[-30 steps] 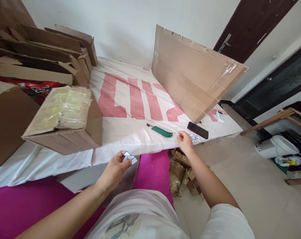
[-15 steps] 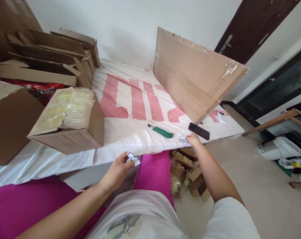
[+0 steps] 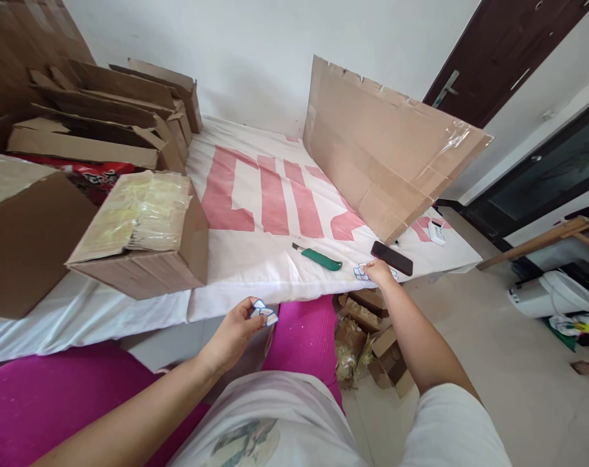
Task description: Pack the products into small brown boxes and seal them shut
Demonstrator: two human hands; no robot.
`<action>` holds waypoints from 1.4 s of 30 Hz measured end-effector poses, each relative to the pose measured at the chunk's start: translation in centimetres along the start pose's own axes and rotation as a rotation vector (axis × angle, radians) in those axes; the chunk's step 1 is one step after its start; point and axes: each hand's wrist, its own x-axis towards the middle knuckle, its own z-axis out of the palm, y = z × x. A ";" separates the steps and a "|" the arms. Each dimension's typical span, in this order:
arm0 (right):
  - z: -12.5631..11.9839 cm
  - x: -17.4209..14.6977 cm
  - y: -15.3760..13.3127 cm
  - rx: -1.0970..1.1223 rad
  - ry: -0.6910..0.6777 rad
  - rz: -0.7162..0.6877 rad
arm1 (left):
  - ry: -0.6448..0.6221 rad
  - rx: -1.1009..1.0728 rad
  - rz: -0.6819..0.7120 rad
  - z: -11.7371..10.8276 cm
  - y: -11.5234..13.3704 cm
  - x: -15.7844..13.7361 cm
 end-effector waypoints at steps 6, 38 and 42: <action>0.3 0.5 0.4 0.027 0.122 -0.071 | -0.003 0.006 0.011 -0.1 0.0 0.0; -1.1 1.1 -0.4 0.121 -0.008 0.050 | -0.026 0.051 0.024 -0.5 -0.7 0.4; -1.8 0.5 -0.5 0.158 0.031 -0.017 | -0.023 0.055 0.027 -0.5 -0.6 0.4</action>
